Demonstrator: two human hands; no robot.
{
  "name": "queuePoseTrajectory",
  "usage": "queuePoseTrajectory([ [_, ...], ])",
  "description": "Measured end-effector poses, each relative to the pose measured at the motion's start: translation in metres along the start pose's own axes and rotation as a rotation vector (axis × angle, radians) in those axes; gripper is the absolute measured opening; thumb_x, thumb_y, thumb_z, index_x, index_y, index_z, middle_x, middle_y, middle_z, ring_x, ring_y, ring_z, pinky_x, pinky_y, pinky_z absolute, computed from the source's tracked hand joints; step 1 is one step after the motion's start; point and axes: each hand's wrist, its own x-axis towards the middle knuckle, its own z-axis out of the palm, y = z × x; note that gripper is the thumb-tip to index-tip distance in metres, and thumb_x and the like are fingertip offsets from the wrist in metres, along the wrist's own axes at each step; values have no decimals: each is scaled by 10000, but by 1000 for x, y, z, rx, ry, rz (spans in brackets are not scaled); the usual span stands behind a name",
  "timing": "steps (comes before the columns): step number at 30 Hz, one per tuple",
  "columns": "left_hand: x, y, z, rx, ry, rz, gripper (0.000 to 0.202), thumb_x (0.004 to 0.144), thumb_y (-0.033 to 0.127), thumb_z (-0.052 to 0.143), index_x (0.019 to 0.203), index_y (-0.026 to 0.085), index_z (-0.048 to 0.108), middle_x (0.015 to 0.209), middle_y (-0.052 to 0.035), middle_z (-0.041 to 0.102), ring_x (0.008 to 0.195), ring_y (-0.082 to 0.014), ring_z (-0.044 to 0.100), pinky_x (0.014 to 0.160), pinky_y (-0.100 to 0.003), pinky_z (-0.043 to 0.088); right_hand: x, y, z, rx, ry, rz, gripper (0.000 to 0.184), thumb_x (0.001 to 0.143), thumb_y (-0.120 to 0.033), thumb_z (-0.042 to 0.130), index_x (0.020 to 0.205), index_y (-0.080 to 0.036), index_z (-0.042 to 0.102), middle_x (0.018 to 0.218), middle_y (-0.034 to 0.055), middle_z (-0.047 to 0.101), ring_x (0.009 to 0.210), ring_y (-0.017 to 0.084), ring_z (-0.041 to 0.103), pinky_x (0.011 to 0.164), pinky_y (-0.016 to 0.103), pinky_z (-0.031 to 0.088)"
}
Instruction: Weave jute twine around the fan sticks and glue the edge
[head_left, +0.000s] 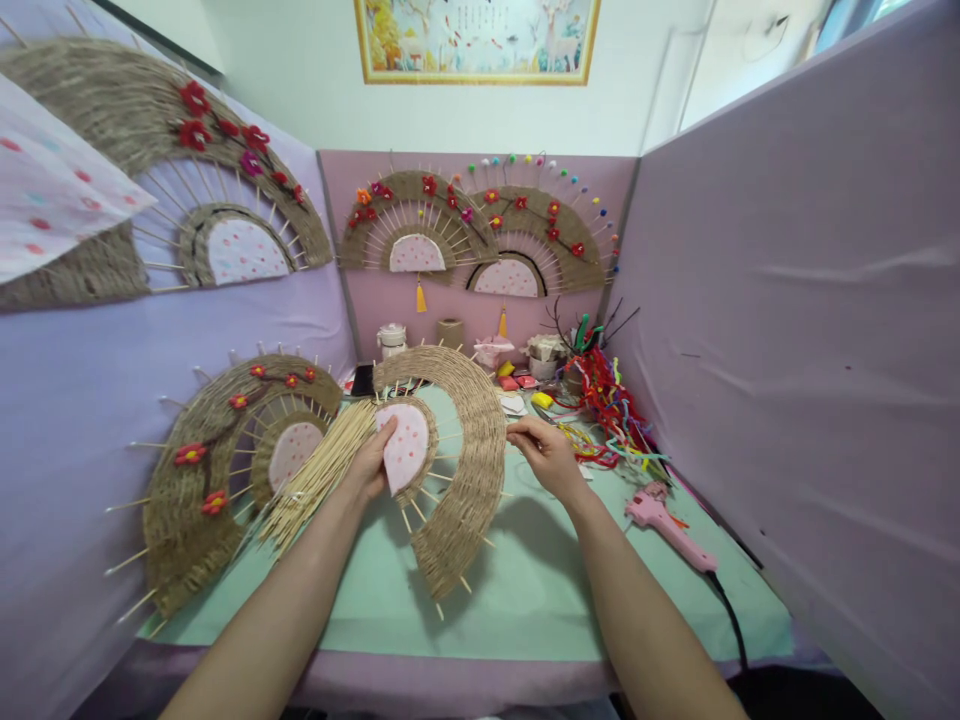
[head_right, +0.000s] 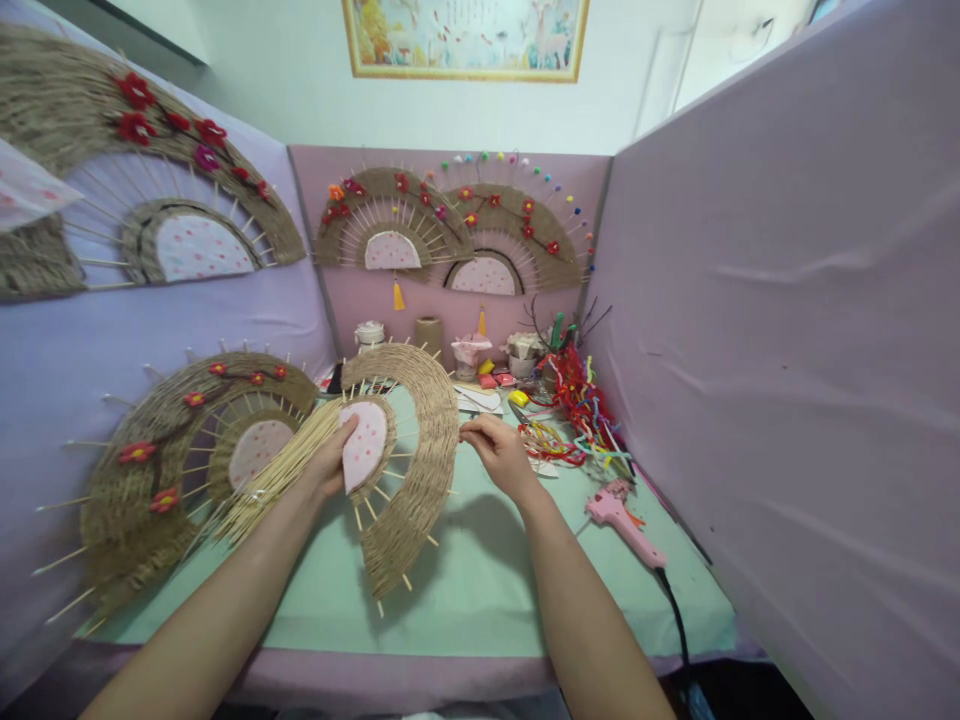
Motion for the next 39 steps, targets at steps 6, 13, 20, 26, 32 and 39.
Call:
queuePoseTrajectory([
  [6, -9, 9, 4, 75, 7, -115, 235, 889, 246, 504, 1008, 74, 612, 722, -117, 713, 574, -182, 674, 601, -288, 557, 0, 0, -3, -123, 150, -167, 90, 873, -208, 546, 853, -215, 634, 764, 26, 621, 744, 162, 576, 679, 291, 452],
  [13, -8, 11, 2, 117, 18, -166, 250, 875, 227, 509, 1023, 58, 619, 681, -118, 714, 529, -191, 667, 553, -277, 550, -3, 1, -5, -232, 211, -185, 84, 866, -228, 560, 877, -234, 643, 807, 44, 624, 777, 180, 592, 682, 317, 474],
  [20, -7, 13, -5, 141, -37, -259, 252, 830, 224, 573, 1015, 67, 636, 681, -128, 718, 520, -211, 669, 495, -277, 542, -1, 0, -7, -153, 171, -147, 87, 858, -242, 561, 832, -232, 643, 766, 34, 629, 730, 177, 583, 664, 311, 459],
  [26, -12, 14, -1, 135, -1, -213, 172, 842, 196, 549, 900, 66, 646, 680, -123, 718, 519, -194, 671, 497, -257, 547, 0, 0, -6, -73, 161, 32, 122, 850, -282, 565, 779, -209, 632, 722, 16, 619, 654, 152, 549, 597, 271, 422],
  [32, -15, 14, 0, 132, -22, -208, 166, 833, 195, 559, 879, 64, 650, 657, -122, 712, 489, -195, 660, 466, -256, 537, -1, 5, -1, -20, 6, 114, 180, 848, -299, 547, 746, -192, 649, 667, 10, 625, 584, 137, 530, 542, 249, 414],
  [39, -14, 14, -3, 164, -22, -247, 225, 811, 204, 585, 986, 76, 645, 649, -112, 713, 501, -208, 664, 459, -261, 526, 1, 8, -4, -99, 143, -5, 126, 853, -280, 559, 789, -209, 641, 732, 20, 624, 681, 160, 562, 632, 284, 439],
])
